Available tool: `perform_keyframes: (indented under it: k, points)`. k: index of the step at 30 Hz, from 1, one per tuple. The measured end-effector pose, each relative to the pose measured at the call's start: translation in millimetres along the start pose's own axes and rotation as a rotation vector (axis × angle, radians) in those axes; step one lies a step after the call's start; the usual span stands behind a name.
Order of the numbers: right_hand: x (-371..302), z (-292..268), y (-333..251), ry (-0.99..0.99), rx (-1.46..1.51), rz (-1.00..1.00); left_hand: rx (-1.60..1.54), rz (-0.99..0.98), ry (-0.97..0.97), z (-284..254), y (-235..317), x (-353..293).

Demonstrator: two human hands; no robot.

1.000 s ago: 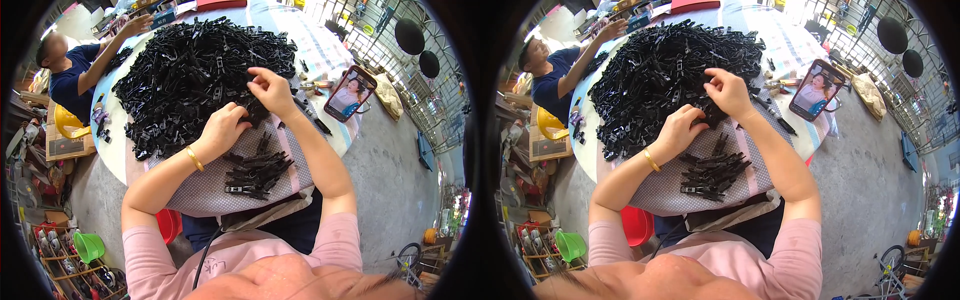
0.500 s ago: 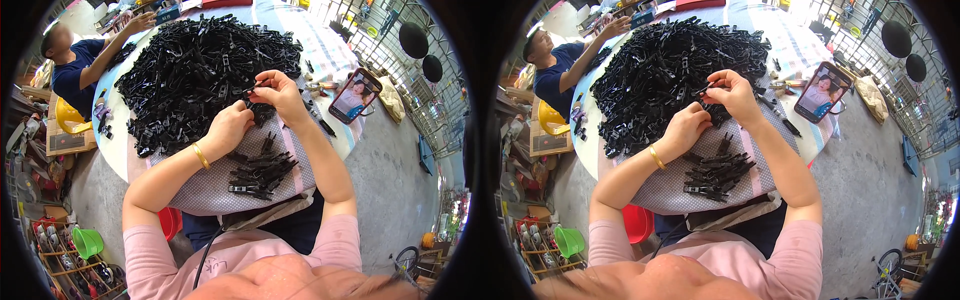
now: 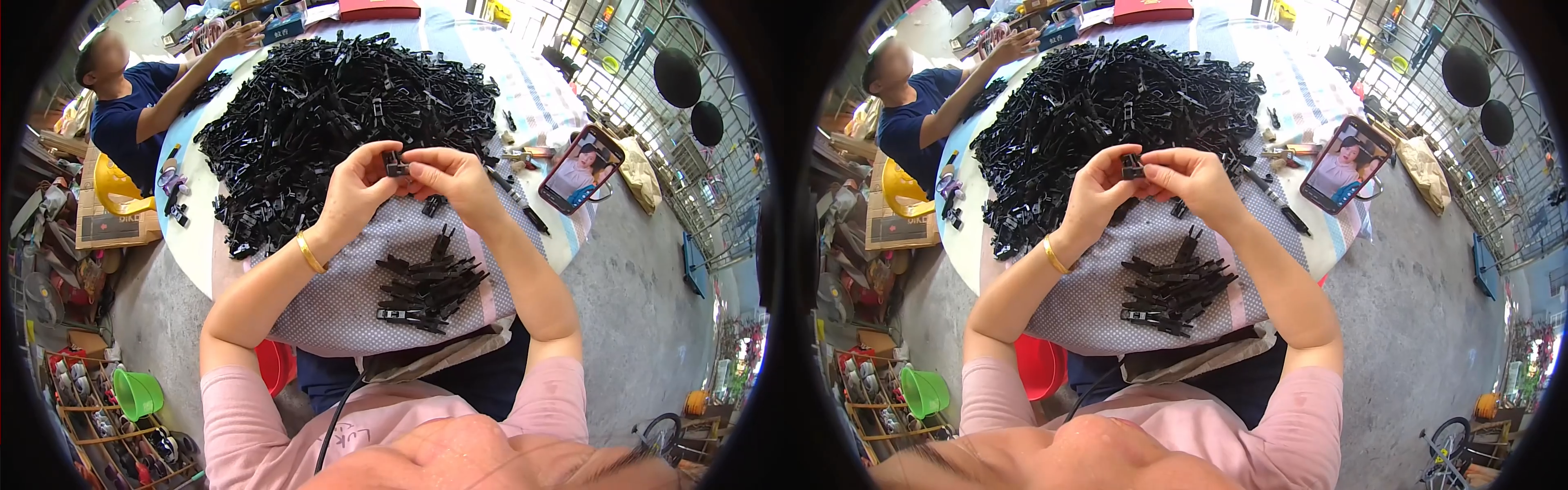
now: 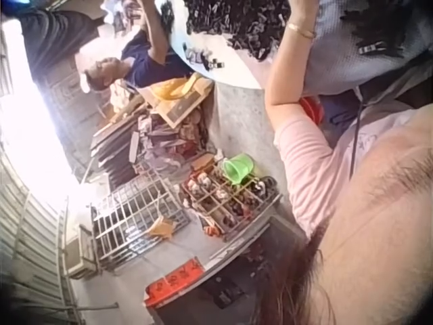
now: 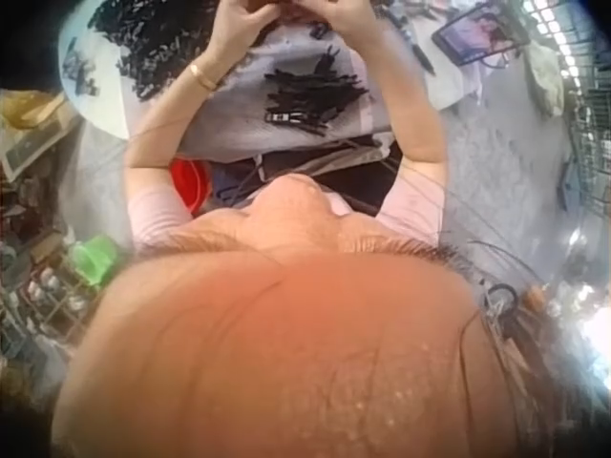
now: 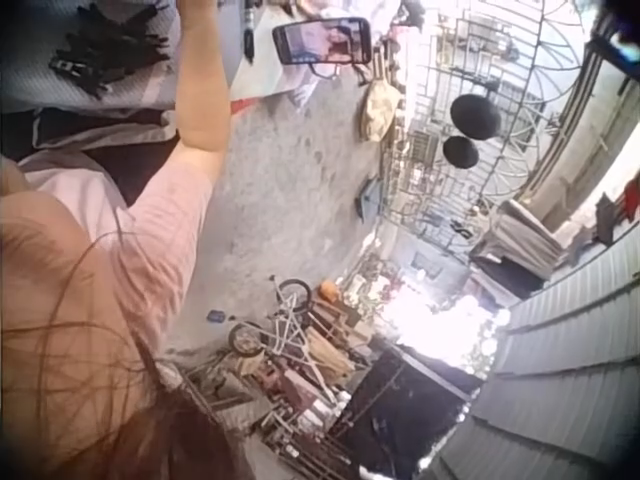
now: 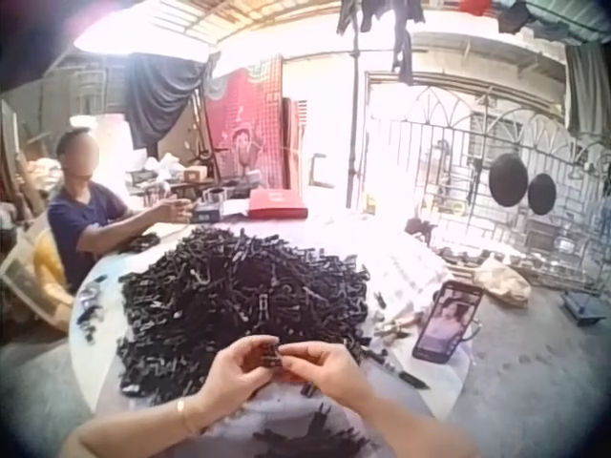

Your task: Assembling small black plastic components by snapping them together at a table.

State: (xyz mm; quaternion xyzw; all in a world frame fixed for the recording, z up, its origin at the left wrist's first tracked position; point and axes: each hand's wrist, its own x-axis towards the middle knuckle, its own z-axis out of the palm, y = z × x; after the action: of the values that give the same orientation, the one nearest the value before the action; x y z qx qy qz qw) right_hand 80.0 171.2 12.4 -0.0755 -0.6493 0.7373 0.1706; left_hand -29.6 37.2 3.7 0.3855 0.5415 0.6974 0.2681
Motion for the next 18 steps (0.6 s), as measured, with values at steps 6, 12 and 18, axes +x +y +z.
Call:
perform_keyframes:
  k: [6,12,18]
  points:
    - [-7.2,11.3,2.7,0.064,-0.124,-0.171,0.143,0.003,0.113,-0.4,2.1,-0.4]
    - [-8.0,18.3,5.3,0.119,-0.218,-0.299,0.564,0.218,0.165,8.6,5.3,-8.0]
    - [-8.3,18.8,7.4,0.119,-0.523,-0.519,0.637,0.161,0.166,4.9,11.0,-10.0]
